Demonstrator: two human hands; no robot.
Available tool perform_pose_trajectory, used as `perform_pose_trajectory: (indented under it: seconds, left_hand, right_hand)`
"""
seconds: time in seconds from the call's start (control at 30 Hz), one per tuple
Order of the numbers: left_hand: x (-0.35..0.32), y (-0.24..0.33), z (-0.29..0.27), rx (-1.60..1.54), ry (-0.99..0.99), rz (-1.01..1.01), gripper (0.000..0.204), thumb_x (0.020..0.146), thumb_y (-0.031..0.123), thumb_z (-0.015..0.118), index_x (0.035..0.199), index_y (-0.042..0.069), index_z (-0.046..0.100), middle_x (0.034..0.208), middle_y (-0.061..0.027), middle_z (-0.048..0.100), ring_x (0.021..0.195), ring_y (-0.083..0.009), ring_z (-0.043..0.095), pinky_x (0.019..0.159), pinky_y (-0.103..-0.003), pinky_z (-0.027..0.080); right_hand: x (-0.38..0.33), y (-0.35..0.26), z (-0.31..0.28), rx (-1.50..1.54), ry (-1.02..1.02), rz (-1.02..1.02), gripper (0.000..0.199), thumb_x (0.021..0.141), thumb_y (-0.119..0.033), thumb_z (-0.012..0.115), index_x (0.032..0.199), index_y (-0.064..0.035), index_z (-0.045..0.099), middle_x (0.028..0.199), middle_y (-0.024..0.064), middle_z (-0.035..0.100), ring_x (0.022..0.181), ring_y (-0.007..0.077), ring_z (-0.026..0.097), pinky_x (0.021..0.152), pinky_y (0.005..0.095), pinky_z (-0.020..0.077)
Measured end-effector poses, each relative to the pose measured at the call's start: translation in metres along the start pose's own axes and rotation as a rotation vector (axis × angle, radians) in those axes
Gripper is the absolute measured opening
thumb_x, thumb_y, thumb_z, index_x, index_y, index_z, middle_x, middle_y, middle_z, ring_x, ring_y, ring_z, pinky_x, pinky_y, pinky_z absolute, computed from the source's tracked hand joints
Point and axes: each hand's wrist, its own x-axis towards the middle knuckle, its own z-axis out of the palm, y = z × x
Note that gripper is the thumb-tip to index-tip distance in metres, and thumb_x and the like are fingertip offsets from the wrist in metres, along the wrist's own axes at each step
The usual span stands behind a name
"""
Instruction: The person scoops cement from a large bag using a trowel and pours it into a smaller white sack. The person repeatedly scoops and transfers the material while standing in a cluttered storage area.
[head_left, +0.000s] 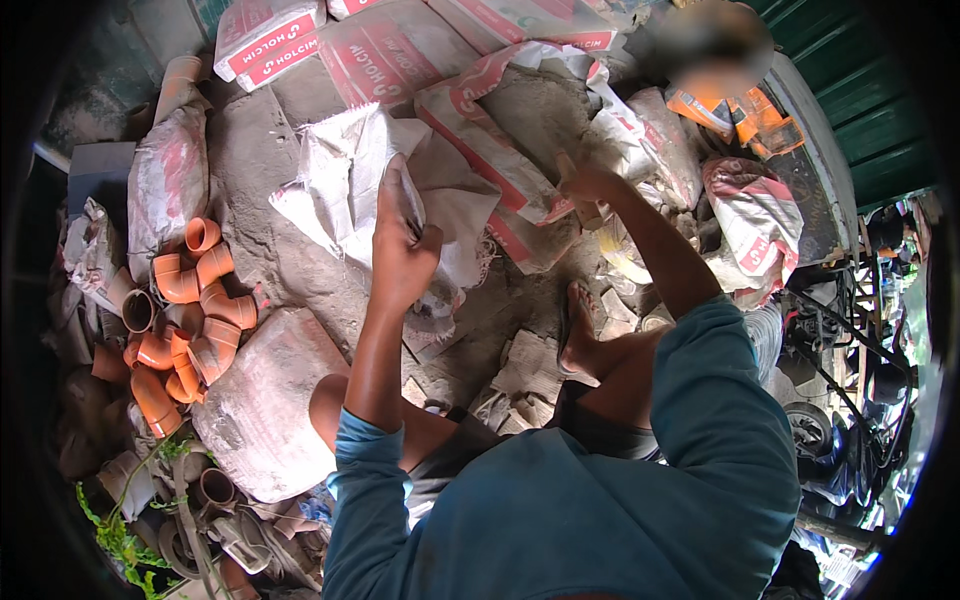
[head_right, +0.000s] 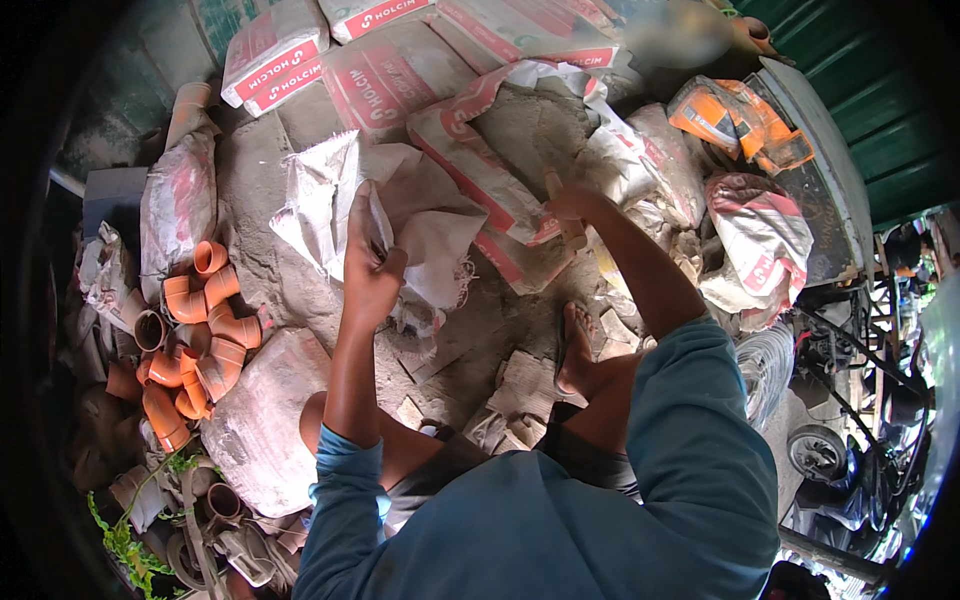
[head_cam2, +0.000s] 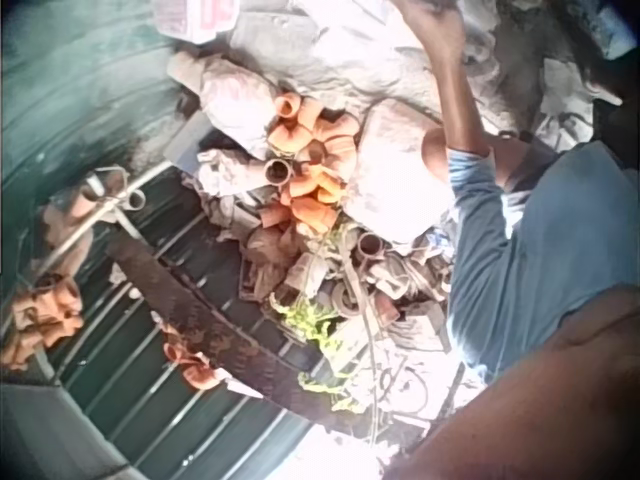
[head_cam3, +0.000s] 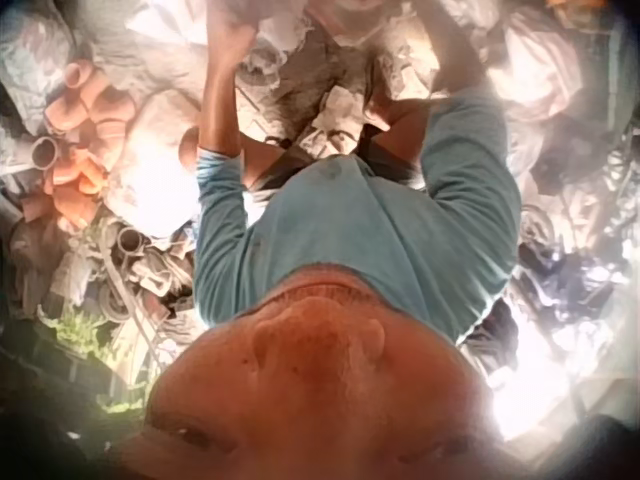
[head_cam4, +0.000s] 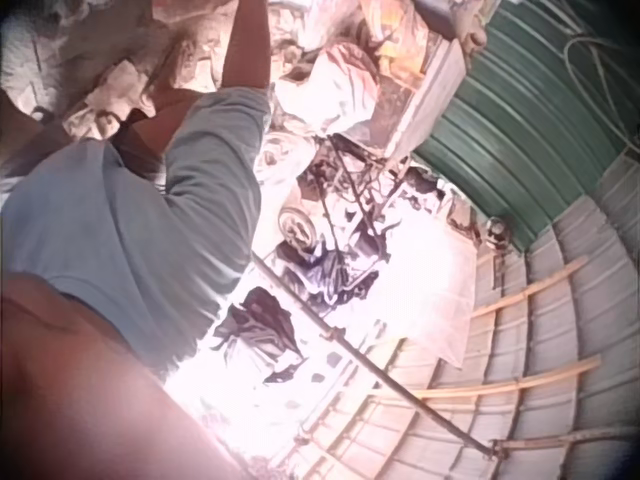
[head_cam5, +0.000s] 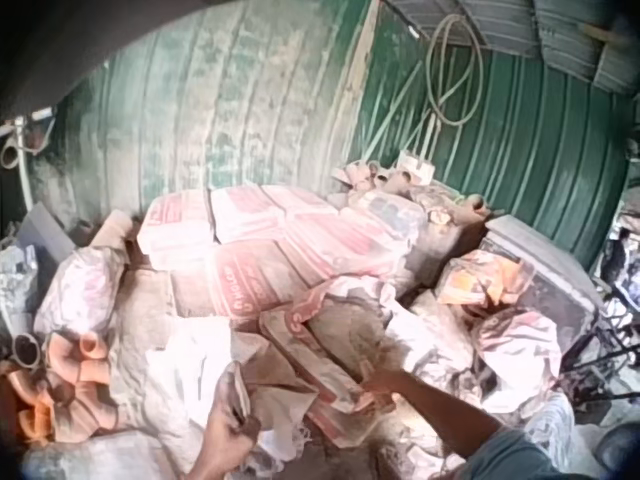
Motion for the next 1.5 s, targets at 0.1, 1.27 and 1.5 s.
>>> perform_pose_trajectory:
  seconds: [0.1, 1.27, 1.5]
  left_hand:
    - [0.009, -0.007, -0.003, -0.200, 0.034, -0.137, 0.086, 0.076, -0.013, 0.057, 0.154, 0.001, 0.024, 0.152, -0.0196, 0.040, 0.141, -0.0258, 0.039, 0.114, -0.034, 0.031]
    - [0.027, -0.052, -0.010, -0.196, 0.148, -0.174, 0.086, 0.078, -0.014, 0.066, 0.152, -0.005, 0.023, 0.145, -0.0209, 0.042, 0.131, -0.0275, 0.047, 0.108, -0.037, 0.041]
    - [0.021, -0.072, -0.008, -0.242, 0.125, -0.183, 0.086, 0.081, -0.006, 0.072, 0.152, -0.005, 0.024, 0.145, -0.0213, 0.044, 0.130, -0.0261, 0.049, 0.108, -0.036, 0.041]
  right_hand:
    - [0.016, 0.020, 0.015, 0.401, -0.074, 0.076, 0.051, 0.086, -0.034, 0.069, 0.121, 0.0017, 0.057, 0.092, 0.0152, 0.067, 0.077, 0.0296, 0.069, 0.064, 0.0412, 0.0588]
    - [0.010, 0.029, -0.017, 1.032, -0.105, -0.046, 0.027, 0.089, -0.029, 0.071, 0.088, -0.0043, 0.062, 0.070, 0.0036, 0.057, 0.054, 0.0164, 0.057, 0.047, 0.0318, 0.0473]
    - [-0.029, 0.031, -0.076, 0.756, -0.078, 0.002, 0.027, 0.090, -0.032, 0.069, 0.087, -0.0053, 0.063, 0.070, 0.0022, 0.056, 0.054, 0.0135, 0.054, 0.047, 0.0317, 0.0450]
